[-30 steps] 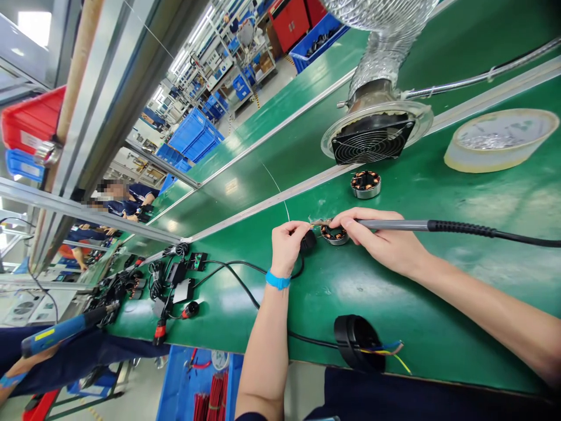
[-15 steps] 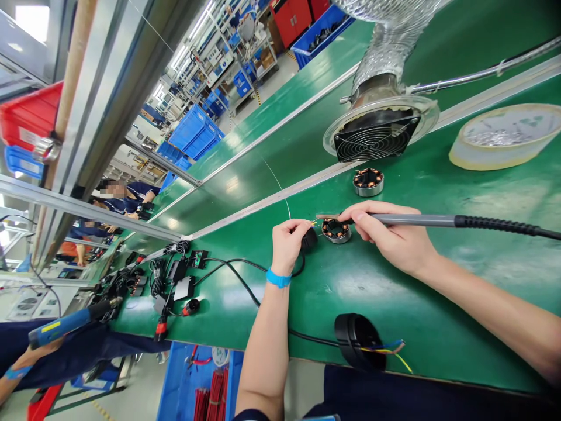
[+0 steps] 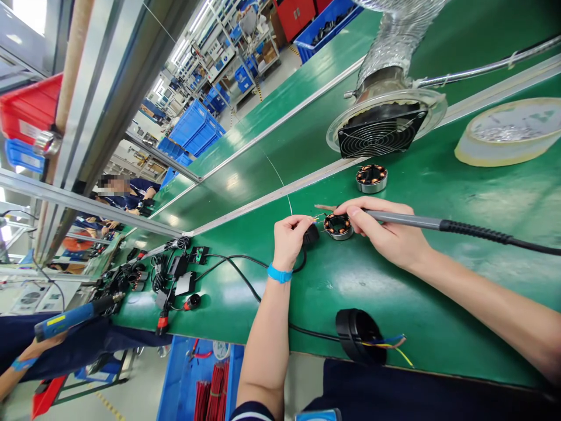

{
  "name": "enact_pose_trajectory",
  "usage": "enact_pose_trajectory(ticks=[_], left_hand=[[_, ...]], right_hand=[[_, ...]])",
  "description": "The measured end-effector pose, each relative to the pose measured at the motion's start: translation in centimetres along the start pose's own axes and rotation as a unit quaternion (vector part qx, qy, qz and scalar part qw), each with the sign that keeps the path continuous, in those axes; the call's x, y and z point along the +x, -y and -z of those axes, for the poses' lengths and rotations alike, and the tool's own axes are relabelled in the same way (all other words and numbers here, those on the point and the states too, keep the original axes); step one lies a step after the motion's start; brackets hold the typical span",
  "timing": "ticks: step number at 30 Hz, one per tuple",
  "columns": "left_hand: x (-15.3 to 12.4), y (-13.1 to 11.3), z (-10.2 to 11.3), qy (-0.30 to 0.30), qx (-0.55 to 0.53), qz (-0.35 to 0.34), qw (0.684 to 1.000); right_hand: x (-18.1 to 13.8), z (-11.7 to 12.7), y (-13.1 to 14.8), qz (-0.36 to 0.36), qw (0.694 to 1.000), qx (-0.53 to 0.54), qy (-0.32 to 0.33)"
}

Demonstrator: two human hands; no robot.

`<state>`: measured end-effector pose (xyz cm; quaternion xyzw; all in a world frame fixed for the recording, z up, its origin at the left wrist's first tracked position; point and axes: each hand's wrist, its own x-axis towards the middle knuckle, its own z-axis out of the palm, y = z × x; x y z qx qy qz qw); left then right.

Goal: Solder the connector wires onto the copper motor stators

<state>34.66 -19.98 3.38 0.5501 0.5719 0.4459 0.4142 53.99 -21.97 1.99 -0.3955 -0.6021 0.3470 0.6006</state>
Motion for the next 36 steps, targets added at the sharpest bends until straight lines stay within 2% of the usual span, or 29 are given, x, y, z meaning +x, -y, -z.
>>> enact_pose_trajectory(ticks=[4, 8, 14, 19, 23, 27, 31, 36], left_hand=[[0.0, 0.0, 0.0, 0.002, -0.001, -0.006, 1.000], [-0.1, -0.1, 0.0, 0.006, -0.009, -0.005, 1.000], [-0.5, 0.0, 0.0, 0.025, 0.038, -0.018, 0.999], [-0.9, 0.0, 0.1, 0.010, 0.114, -0.050, 0.992], [-1.2, -0.1, 0.2, 0.027, 0.126, -0.036, 0.991], [-1.0, 0.3, 0.3, 0.034, 0.128, -0.026, 0.991], [-0.9, 0.6, 0.3, 0.049, 0.132, -0.044, 0.989], [-0.8, 0.3, 0.5, 0.065, 0.074, -0.034, 0.995]], right_hand=[[1.1, -1.1, -1.1, 0.066, 0.997, -0.039, 0.009], [2.3, -1.9, -2.2, 0.119, 0.990, -0.063, 0.051], [2.7, -2.7, -3.1, 0.153, 0.979, -0.077, 0.110], [2.4, -3.3, -3.5, 0.194, 0.967, -0.111, 0.119], [2.1, -3.4, -4.2, 0.240, 0.954, -0.150, 0.105], [2.0, -3.4, -4.0, 0.244, 0.952, -0.144, 0.113], [1.8, -3.1, -2.4, 0.248, 0.947, -0.166, 0.114], [1.7, -2.8, -1.3, 0.234, 0.951, -0.171, 0.107]])
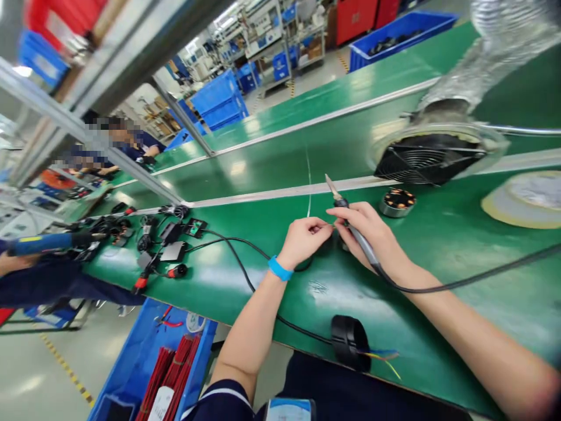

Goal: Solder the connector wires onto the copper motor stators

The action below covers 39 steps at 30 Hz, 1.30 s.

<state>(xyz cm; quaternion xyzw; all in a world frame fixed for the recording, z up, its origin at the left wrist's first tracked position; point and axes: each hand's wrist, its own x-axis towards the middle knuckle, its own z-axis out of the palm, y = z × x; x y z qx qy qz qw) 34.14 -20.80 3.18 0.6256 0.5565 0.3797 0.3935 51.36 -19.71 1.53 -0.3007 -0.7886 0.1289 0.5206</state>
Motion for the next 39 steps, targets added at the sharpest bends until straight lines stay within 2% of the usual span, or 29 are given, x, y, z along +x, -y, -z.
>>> enact_pose_trajectory(ticks=[8, 16, 24, 33, 39], left_hand=[[0.5, -0.2, 0.4, 0.032, -0.097, 0.063, 0.993], [1.1, 0.7, 0.1, 0.013, -0.175, 0.115, 0.978], [1.3, 0.5, -0.1, 0.002, -0.185, 0.141, 0.973], [1.3, 0.4, -0.1, 0.008, -0.183, 0.147, 0.972], [1.1, 0.1, -0.2, 0.005, -0.155, 0.136, 0.978]], right_hand=[[-0.3, -0.1, -0.2, -0.038, 0.998, 0.038, -0.013], [-0.5, -0.3, 0.2, -0.064, 0.997, 0.050, -0.006], [-0.9, 0.4, 0.0, -0.133, 0.987, 0.073, -0.049], [-0.2, -0.2, -0.1, -0.151, 0.983, 0.092, -0.050], [-0.6, 0.3, 0.6, -0.156, 0.982, 0.080, -0.072]])
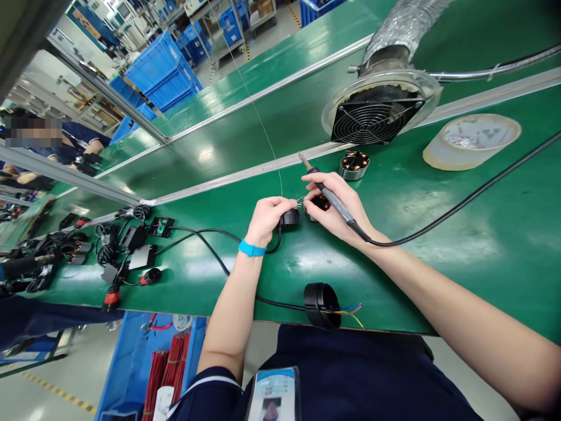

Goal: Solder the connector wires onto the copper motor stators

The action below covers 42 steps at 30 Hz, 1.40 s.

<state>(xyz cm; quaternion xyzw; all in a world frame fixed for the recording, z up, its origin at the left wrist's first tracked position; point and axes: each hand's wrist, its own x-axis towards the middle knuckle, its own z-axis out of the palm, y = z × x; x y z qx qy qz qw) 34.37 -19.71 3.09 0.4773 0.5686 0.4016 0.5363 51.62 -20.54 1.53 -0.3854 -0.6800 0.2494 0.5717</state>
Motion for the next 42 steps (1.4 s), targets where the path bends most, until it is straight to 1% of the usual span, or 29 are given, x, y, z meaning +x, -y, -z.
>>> enact_pose_trajectory(ticks=[3, 6, 8, 12, 17, 20, 22, 26, 30, 36, 42], left_hand=[[-0.1, 0.0, 0.0, -0.004, 0.014, -0.006, 1.000], [-0.3, 0.0, -0.1, -0.015, 0.028, -0.010, 0.999], [-0.3, 0.0, -0.1, -0.020, 0.033, -0.011, 0.999], [-0.5, -0.1, -0.2, -0.020, 0.033, -0.013, 0.999], [-0.6, 0.0, -0.3, -0.014, 0.025, -0.022, 0.999], [-0.6, 0.0, -0.3, -0.011, 0.021, -0.018, 1.000], [-0.6, -0.1, -0.2, -0.009, 0.016, -0.018, 1.000], [-0.7, -0.2, -0.2, -0.008, 0.012, -0.017, 1.000], [-0.7, -0.1, -0.2, -0.004, 0.012, -0.014, 1.000], [-0.4, 0.1, -0.1, -0.004, 0.014, -0.008, 1.000], [-0.4, 0.0, 0.0, 0.002, 0.008, -0.007, 1.000]], right_hand=[[-0.3, 0.6, 0.6, -0.002, 0.999, -0.002, -0.035], [-0.7, 1.3, 1.1, -0.010, 0.995, -0.009, -0.103], [-1.1, 1.7, 1.3, -0.001, 0.991, -0.015, -0.131], [-1.9, 2.0, 1.7, 0.038, 0.992, -0.020, -0.123], [-2.1, 1.8, 2.0, 0.038, 0.994, -0.028, -0.103], [-1.9, 1.7, 1.8, 0.068, 0.993, -0.007, -0.099], [-1.9, 1.7, 1.8, 0.072, 0.992, 0.003, -0.099], [-1.9, 1.7, 1.8, 0.071, 0.992, 0.009, -0.105], [-1.9, 1.7, 2.0, 0.060, 0.994, 0.001, -0.094], [-1.9, 1.9, 2.3, 0.025, 0.992, 0.017, -0.126], [-1.9, 1.8, 2.1, 0.014, 0.992, 0.021, -0.120]])
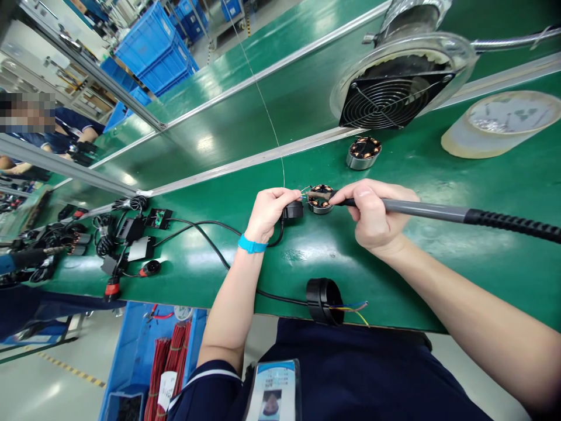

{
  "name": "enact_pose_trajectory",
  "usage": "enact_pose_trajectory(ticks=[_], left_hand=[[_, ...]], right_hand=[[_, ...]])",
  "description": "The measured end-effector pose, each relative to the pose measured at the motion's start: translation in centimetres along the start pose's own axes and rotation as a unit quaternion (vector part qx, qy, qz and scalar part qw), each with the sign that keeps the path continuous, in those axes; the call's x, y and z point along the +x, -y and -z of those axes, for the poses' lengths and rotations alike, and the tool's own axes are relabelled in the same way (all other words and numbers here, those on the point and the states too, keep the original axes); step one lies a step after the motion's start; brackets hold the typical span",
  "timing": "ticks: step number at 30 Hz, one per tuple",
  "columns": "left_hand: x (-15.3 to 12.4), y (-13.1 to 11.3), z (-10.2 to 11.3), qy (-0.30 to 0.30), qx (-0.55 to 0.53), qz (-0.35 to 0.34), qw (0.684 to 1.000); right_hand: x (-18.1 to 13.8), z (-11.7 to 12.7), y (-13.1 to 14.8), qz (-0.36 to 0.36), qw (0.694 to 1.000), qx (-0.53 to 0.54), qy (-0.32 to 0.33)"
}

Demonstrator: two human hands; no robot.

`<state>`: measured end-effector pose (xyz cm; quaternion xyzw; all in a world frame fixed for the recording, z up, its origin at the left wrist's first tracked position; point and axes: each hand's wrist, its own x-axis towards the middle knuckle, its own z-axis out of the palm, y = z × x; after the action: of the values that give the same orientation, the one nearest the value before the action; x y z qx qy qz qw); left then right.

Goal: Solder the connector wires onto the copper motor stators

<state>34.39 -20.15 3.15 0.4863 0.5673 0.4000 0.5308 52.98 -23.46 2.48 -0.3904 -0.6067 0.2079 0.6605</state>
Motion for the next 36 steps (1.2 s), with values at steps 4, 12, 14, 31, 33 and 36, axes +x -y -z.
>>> enact_pose_trajectory(ticks=[4, 12, 14, 31, 33, 36], left_hand=[[0.0, 0.0, 0.0, 0.004, -0.003, 0.003, 1.000], [0.1, 0.0, 0.0, 0.003, -0.002, 0.002, 1.000], [0.1, 0.0, 0.1, 0.004, -0.003, 0.001, 1.000], [0.0, 0.0, 0.1, 0.005, -0.002, -0.006, 1.000], [0.0, 0.0, 0.1, 0.006, -0.002, -0.005, 1.000], [0.1, 0.0, 0.1, 0.005, -0.004, -0.005, 1.000]], right_hand=[[0.1, -0.3, -0.1, 0.012, 1.000, 0.011, -0.001], [0.1, -0.4, -0.3, 0.014, 0.998, 0.046, -0.040], [0.1, -0.4, -0.6, 0.003, 0.997, 0.044, -0.060], [-0.1, -0.4, -0.9, 0.003, 0.997, 0.026, -0.067], [-0.1, -0.4, -1.0, 0.005, 0.997, 0.033, -0.065], [0.0, -0.5, -1.0, 0.008, 0.998, 0.036, -0.053]])
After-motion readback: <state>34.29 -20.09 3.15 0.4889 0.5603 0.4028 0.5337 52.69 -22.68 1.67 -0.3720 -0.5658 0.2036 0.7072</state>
